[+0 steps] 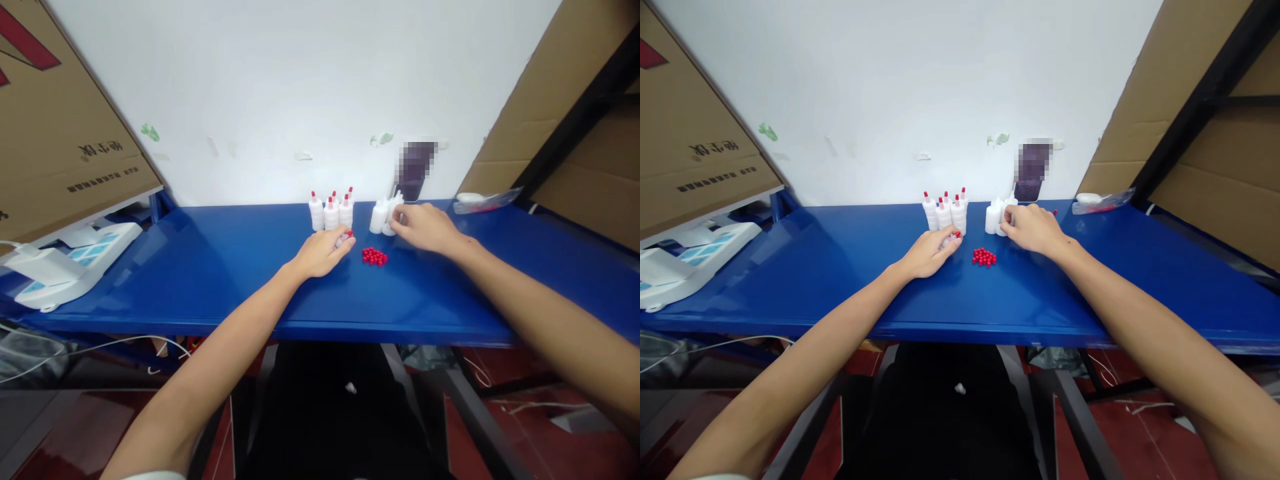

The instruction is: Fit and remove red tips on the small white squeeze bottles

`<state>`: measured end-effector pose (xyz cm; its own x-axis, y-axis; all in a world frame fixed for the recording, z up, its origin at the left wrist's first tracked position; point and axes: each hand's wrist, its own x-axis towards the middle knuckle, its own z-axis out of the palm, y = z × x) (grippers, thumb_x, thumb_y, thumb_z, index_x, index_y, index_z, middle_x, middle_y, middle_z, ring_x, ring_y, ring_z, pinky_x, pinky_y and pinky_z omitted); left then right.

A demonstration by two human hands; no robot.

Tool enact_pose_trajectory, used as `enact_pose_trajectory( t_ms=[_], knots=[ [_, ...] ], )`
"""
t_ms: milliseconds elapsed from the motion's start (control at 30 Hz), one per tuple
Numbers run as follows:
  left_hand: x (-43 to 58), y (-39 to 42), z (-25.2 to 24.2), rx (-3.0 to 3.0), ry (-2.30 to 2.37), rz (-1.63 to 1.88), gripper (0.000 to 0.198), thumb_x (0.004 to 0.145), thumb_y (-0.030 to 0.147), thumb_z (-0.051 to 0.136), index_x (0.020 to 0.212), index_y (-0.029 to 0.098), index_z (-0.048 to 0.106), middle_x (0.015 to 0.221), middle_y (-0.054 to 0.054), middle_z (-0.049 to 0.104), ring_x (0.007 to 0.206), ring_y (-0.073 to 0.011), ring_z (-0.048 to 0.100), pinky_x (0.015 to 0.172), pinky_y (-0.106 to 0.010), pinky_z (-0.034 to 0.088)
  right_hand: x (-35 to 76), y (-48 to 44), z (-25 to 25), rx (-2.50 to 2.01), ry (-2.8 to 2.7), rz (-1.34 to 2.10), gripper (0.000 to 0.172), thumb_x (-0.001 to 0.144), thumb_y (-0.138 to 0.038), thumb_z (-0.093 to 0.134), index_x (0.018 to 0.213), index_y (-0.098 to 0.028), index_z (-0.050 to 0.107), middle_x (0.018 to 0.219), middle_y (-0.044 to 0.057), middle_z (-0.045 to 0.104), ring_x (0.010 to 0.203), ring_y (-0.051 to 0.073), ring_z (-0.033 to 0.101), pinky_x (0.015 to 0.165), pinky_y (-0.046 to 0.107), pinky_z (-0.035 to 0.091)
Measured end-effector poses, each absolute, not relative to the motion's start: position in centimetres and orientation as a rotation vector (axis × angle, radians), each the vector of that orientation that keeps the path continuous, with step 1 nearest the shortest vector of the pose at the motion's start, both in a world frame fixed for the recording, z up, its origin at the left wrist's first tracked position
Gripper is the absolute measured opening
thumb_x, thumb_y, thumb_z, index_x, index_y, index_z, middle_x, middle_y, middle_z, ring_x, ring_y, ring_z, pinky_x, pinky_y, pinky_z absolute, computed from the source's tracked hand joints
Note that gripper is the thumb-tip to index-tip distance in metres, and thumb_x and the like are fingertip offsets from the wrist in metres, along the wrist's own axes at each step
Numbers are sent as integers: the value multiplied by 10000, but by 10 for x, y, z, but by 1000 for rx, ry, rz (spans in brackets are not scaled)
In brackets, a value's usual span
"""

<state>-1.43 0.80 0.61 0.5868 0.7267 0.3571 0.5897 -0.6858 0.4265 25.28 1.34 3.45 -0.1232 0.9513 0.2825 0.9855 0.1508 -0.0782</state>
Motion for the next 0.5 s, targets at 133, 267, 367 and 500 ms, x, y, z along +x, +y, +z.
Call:
enact_pose_trajectory(
  t_ms=[133,267,367,500],
  knots=[
    [-14,7,7,2563,1087,749,416,1051,527,351,1087,214,622,857,-41,691,794,-227,664,761,-326,468,252,13,34,-1828,-2243,-151,291,957,-407,488,1043,-236,707,926,80,765,835,279,666,646,346,362],
    [-14,8,6,2572,1077,752,410,1051,523,351,1077,214,618,848,-35,679,783,-223,653,742,-322,456,253,17,29,-1816,-2292,-180,322,972,-388,467,1115,-240,715,921,78,765,820,263,667,638,338,354],
    [-14,8,5,2573,1075,753,397,1051,515,356,1058,214,615,841,-33,674,776,-220,650,739,-324,454,254,20,25,-1816,-2308,-187,365,977,-392,452,1179,-234,712,931,100,762,843,282,667,656,350,383],
    [-15,8,5,2581,1077,756,391,1050,515,356,1047,217,610,840,-34,678,783,-226,655,735,-327,452,254,22,23,-1863,-2287,-223,417,979,-414,443,1252,-250,711,964,122,760,875,306,671,706,379,434]
  ],
)
